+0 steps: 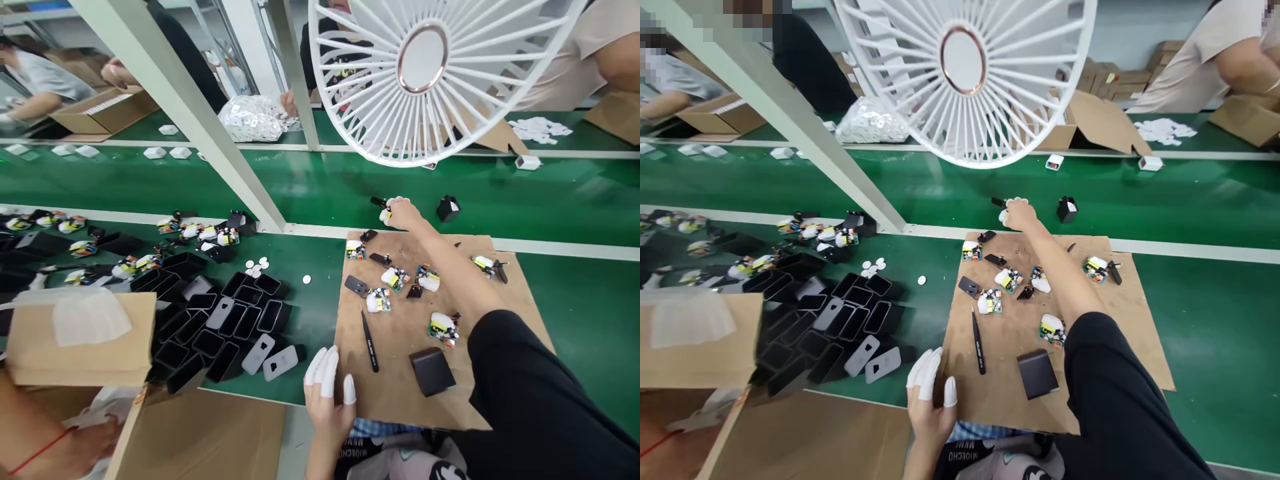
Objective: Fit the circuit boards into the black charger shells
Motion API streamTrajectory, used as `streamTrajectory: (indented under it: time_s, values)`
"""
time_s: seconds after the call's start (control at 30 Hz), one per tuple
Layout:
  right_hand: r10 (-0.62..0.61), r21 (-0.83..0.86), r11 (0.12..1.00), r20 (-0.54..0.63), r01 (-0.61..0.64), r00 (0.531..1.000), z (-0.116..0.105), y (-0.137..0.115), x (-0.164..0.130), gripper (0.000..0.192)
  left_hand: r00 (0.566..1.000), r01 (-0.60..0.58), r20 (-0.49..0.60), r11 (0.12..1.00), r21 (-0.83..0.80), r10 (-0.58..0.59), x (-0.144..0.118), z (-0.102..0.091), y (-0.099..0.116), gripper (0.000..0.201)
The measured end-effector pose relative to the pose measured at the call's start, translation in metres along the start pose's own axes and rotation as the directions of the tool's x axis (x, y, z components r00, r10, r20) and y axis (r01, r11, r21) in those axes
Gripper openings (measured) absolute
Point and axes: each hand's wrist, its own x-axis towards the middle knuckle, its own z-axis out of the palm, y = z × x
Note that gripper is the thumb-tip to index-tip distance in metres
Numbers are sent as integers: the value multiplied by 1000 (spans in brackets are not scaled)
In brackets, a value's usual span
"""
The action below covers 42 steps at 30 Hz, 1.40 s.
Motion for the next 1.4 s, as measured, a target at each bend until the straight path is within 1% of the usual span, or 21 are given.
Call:
streamTrajectory:
  time_s: [0.13,0.27,0.37,0.43,0.5,0.57,0.67,0.73,0.77,0.8,0.87,0.9,0.97,1.07,1.13,1.2,1.23,1.27,1.33,1.37,1.4]
  values:
    - [-110,55,991,-134,119,985,-21,-5,-58,42,999,-22,-37,1000,-22,21,2,3,0,60]
    - [-230,71,963,-289,261,929,-40,-19,-139,54,998,-21,-58,998,-68,17,5,1,1,56]
    - [-292,102,928,-393,357,872,-48,-27,-197,53,998,49,-28,981,-187,-55,15,-7,12,48]
    - [-295,182,884,-498,431,815,-50,-33,-230,52,985,170,68,923,-346,-156,27,-13,28,41]
    - [-261,280,832,-564,479,783,-51,-39,-256,53,933,356,249,767,-534,-260,44,-17,48,39]
    - [-209,379,787,-579,487,788,-49,-46,-278,54,853,521,428,514,-682,-297,63,-17,69,46]
    - [-109,503,716,-603,483,790,-40,-57,-304,57,766,629,579,144,-764,-279,85,-14,94,59]
    - [-46,543,692,-624,476,780,-28,-61,-318,56,717,668,644,3,-744,-267,91,-13,106,63]
    - [-21,561,683,-625,468,780,-22,-61,-324,56,700,683,663,-22,-730,-265,92,-13,110,63]
    - [-2,581,670,-620,461,785,-15,-62,-331,55,692,692,669,-17,-722,-272,91,-14,112,60]
    - [16,639,626,-584,447,812,-3,-60,-345,56,696,703,662,73,-708,-279,87,-18,114,51]
    - [19,662,608,-564,438,826,2,-60,-351,59,704,704,653,157,-692,-279,85,-22,113,46]
    - [16,676,611,-530,412,848,10,-59,-364,67,738,670,622,392,-630,-263,81,-29,110,37]
    - [16,686,639,-462,347,887,17,-60,-376,76,828,483,519,741,-466,-213,78,-43,108,26]
    - [31,724,619,-408,303,912,21,-64,-379,73,873,337,466,868,-365,-143,78,-51,111,24]
    - [92,783,574,-353,240,931,25,-69,-379,70,882,224,464,938,-267,-79,77,-57,117,29]
    - [141,827,526,-312,196,939,27,-72,-379,69,877,174,478,958,-226,-47,75,-60,120,35]
    - [192,884,442,-260,153,947,29,-75,-379,69,867,129,498,971,-201,-12,74,-64,121,41]
    - [260,982,171,-121,77,958,31,-77,-380,68,847,57,527,974,-221,70,68,-72,118,50]
    - [266,999,14,-54,52,962,33,-76,-381,64,850,35,517,967,-251,103,66,-78,112,49]
    - [260,991,-131,3,32,966,35,-74,-383,59,871,23,479,964,-266,112,64,-84,103,46]
